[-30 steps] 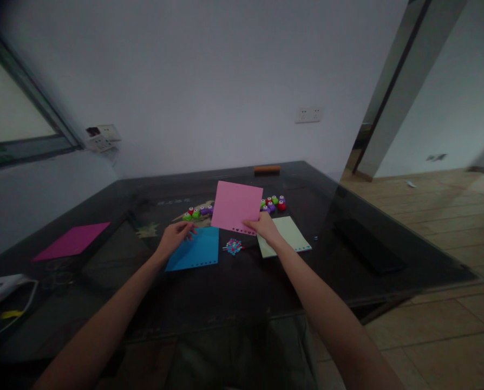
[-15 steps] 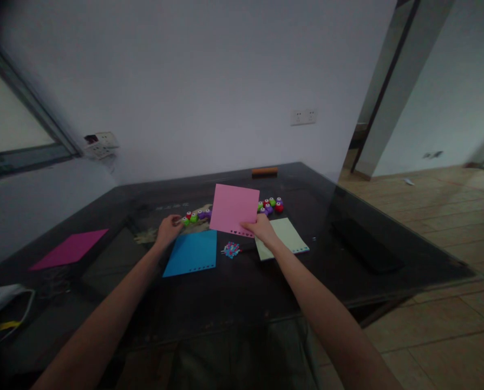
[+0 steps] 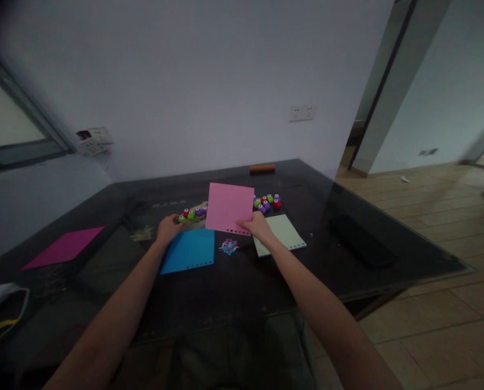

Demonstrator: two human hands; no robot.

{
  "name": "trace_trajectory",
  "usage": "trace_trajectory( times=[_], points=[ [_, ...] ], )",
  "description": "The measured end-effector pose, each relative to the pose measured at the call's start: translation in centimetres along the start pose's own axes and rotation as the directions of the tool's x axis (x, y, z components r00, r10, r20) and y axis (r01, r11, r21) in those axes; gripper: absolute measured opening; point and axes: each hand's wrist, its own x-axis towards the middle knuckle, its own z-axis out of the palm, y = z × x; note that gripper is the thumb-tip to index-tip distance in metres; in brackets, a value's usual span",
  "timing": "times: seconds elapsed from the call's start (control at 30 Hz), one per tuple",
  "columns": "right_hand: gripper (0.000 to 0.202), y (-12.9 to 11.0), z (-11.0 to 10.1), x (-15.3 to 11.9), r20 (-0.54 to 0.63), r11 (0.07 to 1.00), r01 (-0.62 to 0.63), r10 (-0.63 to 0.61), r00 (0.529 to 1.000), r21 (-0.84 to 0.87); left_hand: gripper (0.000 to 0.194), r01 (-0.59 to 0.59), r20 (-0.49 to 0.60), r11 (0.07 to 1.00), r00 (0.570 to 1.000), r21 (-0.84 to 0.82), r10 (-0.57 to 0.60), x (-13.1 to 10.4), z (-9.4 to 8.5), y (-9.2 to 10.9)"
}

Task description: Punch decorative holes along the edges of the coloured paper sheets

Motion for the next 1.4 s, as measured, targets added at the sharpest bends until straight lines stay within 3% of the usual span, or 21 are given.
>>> trace_trajectory(
  times=[0.33,0.47,0.6,0.67,0.77,0.87,1.0,1.2,1.27,1.33,1.4],
  points=[
    [0.034,-0.1,0.2,0.0,0.001,1.000,-0.017,0.017,1.000,-0.011,0.042,-0.034,-0.149,0.999,0.988,0.013,0.035,-1.0,-1.5,1.8],
    [0.033,-0.6,0.1,-0.2,-0.005,0.999,-0.007,0.006,1.000,-0.033,0.038,-0.106,-0.182,0.983,0.980,-0.148,0.078,-1.1,-2.1,2.9],
    [0.031,-0.9,-0.1,-0.4,-0.032,1.000,-0.019,0.020,0.999,0.017,0.033,-0.173,-0.173,0.906,0.978,-0.386,0.114,-1.6,-2.7,5.2],
    [0.033,-1.0,-0.2,-0.3,-0.054,0.996,-0.015,0.020,0.998,0.091,0.032,-0.131,-0.079,0.795,0.991,-0.592,0.105,-2.4,-2.9,6.8],
    [0.038,-0.9,-0.5,-0.2,-0.094,0.980,-0.007,0.026,0.995,0.200,0.034,0.106,0.180,0.438,0.975,-0.893,0.131,-4.4,-2.7,9.1],
    [0.041,-0.8,-0.8,0.1,-0.116,0.955,-0.005,0.041,0.992,0.295,0.024,0.347,0.380,0.190,0.908,-0.918,0.177,-6.9,-2.3,10.6],
    [0.042,-0.5,-1.1,0.4,-0.132,0.923,-0.003,0.059,0.990,0.386,0.023,0.476,0.473,0.046,0.849,-0.878,0.238,-9.9,-1.9,11.7],
    [0.044,-0.6,-1.1,0.3,-0.126,0.924,0.011,0.040,0.991,0.382,0.021,0.517,0.478,-0.010,0.799,-0.856,0.363,-12.2,-1.7,12.6],
    [0.044,-0.8,-1.0,0.1,-0.130,0.930,0.030,0.019,0.991,0.367,0.024,0.497,0.456,-0.007,0.801,-0.867,0.389,-12.5,-1.7,12.6],
    [0.044,-0.9,-1.0,0.0,-0.139,0.934,0.047,0.003,0.990,0.353,0.028,0.456,0.426,0.018,0.815,-0.890,0.392,-12.6,-1.9,12.6],
    [0.044,-1.0,-0.9,-0.1,-0.142,0.938,0.064,-0.016,0.990,0.342,0.034,0.398,0.412,0.115,0.837,-0.910,0.361,-12.7,-2.1,12.5]
  ],
)
